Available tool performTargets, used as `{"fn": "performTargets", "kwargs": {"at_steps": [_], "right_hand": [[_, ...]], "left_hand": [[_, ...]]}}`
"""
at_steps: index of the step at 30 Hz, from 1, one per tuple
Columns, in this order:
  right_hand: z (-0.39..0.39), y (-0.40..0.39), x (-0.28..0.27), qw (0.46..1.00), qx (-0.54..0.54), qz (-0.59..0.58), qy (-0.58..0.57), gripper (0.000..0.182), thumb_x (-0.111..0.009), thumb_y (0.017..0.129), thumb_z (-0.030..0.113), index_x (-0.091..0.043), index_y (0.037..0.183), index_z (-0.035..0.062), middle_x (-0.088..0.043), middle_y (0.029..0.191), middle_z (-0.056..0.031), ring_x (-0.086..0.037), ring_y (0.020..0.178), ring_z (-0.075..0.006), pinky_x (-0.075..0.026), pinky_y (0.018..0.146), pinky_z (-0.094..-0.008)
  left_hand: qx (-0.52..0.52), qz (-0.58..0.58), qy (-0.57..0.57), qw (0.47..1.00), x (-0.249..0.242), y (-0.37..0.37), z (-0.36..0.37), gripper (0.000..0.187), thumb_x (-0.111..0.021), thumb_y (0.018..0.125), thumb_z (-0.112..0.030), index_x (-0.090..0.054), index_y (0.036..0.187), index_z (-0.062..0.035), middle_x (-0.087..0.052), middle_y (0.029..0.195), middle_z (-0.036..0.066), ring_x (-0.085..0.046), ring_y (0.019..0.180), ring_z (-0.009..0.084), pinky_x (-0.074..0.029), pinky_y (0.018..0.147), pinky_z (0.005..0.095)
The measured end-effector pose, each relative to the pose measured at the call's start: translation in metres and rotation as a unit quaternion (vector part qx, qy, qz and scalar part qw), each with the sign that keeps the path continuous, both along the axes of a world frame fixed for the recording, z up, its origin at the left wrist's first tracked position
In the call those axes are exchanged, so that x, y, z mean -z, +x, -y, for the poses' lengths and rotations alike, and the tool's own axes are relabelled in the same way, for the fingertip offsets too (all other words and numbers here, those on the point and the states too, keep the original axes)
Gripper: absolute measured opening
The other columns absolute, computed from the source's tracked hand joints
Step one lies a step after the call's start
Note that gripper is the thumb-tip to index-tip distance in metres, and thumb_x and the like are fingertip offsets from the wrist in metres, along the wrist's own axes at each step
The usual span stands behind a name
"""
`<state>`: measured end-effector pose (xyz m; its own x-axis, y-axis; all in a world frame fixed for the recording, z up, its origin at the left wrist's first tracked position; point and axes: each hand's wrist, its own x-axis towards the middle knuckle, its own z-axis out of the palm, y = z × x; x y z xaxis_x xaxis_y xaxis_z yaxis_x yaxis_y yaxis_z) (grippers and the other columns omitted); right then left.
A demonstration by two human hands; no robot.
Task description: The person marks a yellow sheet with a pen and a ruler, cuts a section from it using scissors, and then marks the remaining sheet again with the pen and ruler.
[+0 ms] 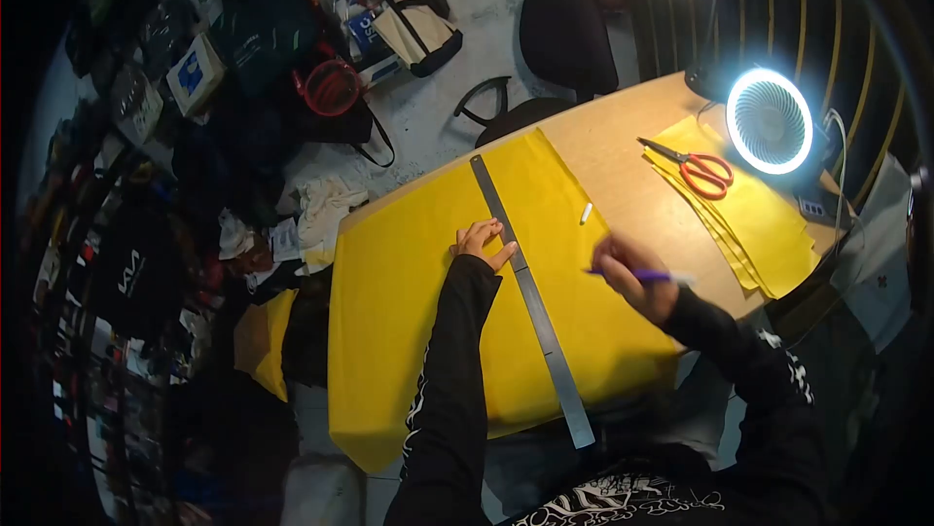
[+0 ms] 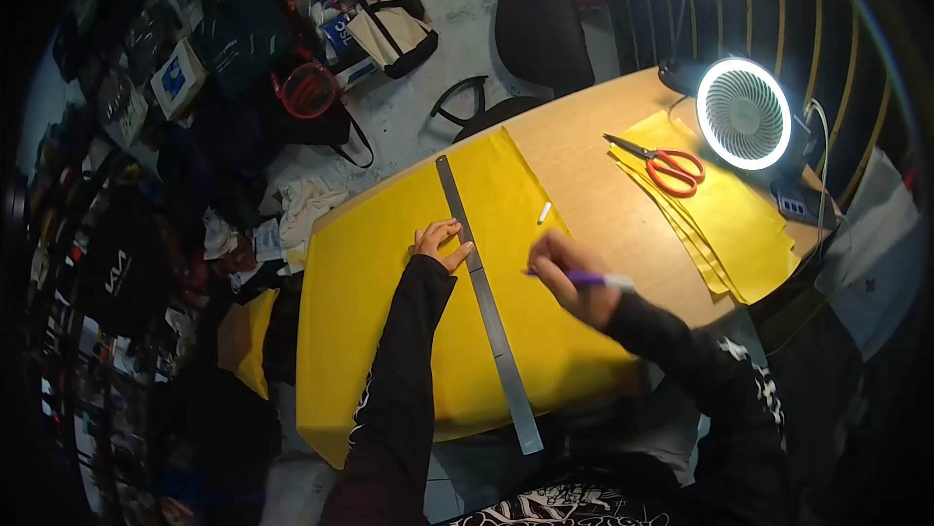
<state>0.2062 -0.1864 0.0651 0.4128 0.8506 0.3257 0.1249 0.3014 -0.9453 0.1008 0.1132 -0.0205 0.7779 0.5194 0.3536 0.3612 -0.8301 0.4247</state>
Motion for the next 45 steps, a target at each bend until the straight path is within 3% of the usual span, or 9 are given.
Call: {"fn": "performTargets", "kwargs": {"at_steps": [2,4,6,7,13,21,29,43,45], "right_hand": [[-0.044,0.026,0.002,0.997,0.039,0.059,0.008,0.012,-0.054,0.091,0.013,-0.047,0.091,0.0024,-0.058,0.077,-0.009,-0.057,0.069,-0.0129,-0.047,0.065,-0.0239],[-0.089,0.054,0.0,0.998,0.014,0.041,-0.056,0.018,-0.059,0.089,0.016,-0.049,0.091,0.001,-0.062,0.073,-0.0097,-0.057,0.055,-0.0124,-0.047,0.051,-0.024],[-0.135,0.079,0.003,0.996,0.018,0.055,-0.064,0.022,-0.063,0.087,0.019,-0.052,0.09,-0.0002,-0.065,0.071,-0.0116,-0.06,0.051,-0.0134,-0.048,0.046,-0.0253],[-0.158,0.089,0.009,0.997,0.024,0.041,-0.065,0.021,-0.064,0.086,0.017,-0.054,0.09,-0.0004,-0.065,0.072,-0.0118,-0.061,0.054,-0.0141,-0.05,0.048,-0.0258],[-0.278,0.135,0.056,0.997,0.046,-0.043,-0.052,0.014,-0.066,0.079,0.001,-0.057,0.09,-0.0022,-0.065,0.074,-0.0147,-0.066,0.064,-0.0184,-0.057,0.059,-0.0291],[-0.355,0.14,0.081,0.985,0.158,-0.041,-0.047,0.01,-0.065,0.081,0.003,-0.057,0.085,-0.0022,-0.066,0.073,-0.0117,-0.066,0.06,-0.0163,-0.054,0.054,-0.0281],[-0.383,0.151,0.098,0.978,0.192,0.055,-0.055,0.019,-0.062,0.086,0.012,-0.057,0.076,-0.0038,-0.062,0.064,-0.0104,-0.061,0.053,-0.0152,-0.05,0.051,-0.0274],[-0.389,0.157,0.111,0.972,0.198,0.121,-0.03,0.021,-0.062,0.087,0.017,-0.056,0.08,-0.0027,-0.063,0.066,-0.0095,-0.062,0.055,-0.0143,-0.049,0.052,-0.0271],[-0.387,0.155,0.108,0.972,0.198,0.124,-0.031,0.021,-0.062,0.087,0.016,-0.056,0.08,-0.0027,-0.063,0.065,-0.0095,-0.062,0.055,-0.0145,-0.049,0.052,-0.0273]], "left_hand": [[-0.009,-0.013,0.029,0.999,0.004,0.001,-0.006,0.046,-0.073,0.071,-0.04,-0.065,0.107,-0.0123,-0.063,0.115,-0.002,-0.043,0.119,0.0215,-0.031,0.098,0.0411],[-0.016,-0.024,0.041,0.999,0.011,0.003,-0.011,0.054,-0.07,0.073,-0.044,-0.06,0.117,-0.0134,-0.063,0.116,-0.004,-0.04,0.124,0.0218,-0.027,0.1,0.042],[-0.021,-0.03,0.04,0.999,0.02,0.004,-0.014,0.063,-0.066,0.075,-0.047,-0.052,0.128,-0.014,-0.063,0.117,-0.005,-0.037,0.128,0.0218,-0.022,0.102,0.0411],[-0.014,-0.067,0.03,0.997,0.017,0.004,-0.014,0.074,-0.062,0.077,-0.05,-0.041,0.138,-0.0135,-0.062,0.118,-0.006,-0.033,0.132,0.0209,-0.02,0.102,0.0401],[-0.009,-0.056,0.087,0.995,0.027,0.003,-0.016,0.069,-0.062,0.078,-0.049,-0.044,0.134,-0.0145,-0.061,0.12,-0.004,-0.034,0.132,0.0215,-0.023,0.098,0.0423],[0.0,-0.075,0.092,0.993,0.017,0.002,-0.012,0.073,-0.061,0.081,-0.045,-0.035,0.14,-0.0127,-0.062,0.121,-0.004,-0.031,0.132,0.021,-0.021,0.099,0.0414],[0.0,-0.07,0.095,0.993,0.013,0.002,-0.01,0.074,-0.062,0.08,-0.042,-0.033,0.141,-0.0131,-0.062,0.119,-0.004,-0.031,0.132,0.0209,-0.021,0.1,0.0408],[0.005,-0.055,0.099,0.994,0.014,0.003,-0.011,0.075,-0.064,0.078,-0.041,-0.034,0.141,-0.013,-0.064,0.116,-0.004,-0.032,0.131,0.0224,-0.021,0.099,0.043],[0.011,-0.04,0.061,0.997,0.01,0.002,-0.01,0.054,-0.065,0.075,-0.039,-0.05,0.12,-0.0133,-0.05,0.132,0.001,-0.033,0.131,0.0249,-0.022,0.098,0.0451]]}}
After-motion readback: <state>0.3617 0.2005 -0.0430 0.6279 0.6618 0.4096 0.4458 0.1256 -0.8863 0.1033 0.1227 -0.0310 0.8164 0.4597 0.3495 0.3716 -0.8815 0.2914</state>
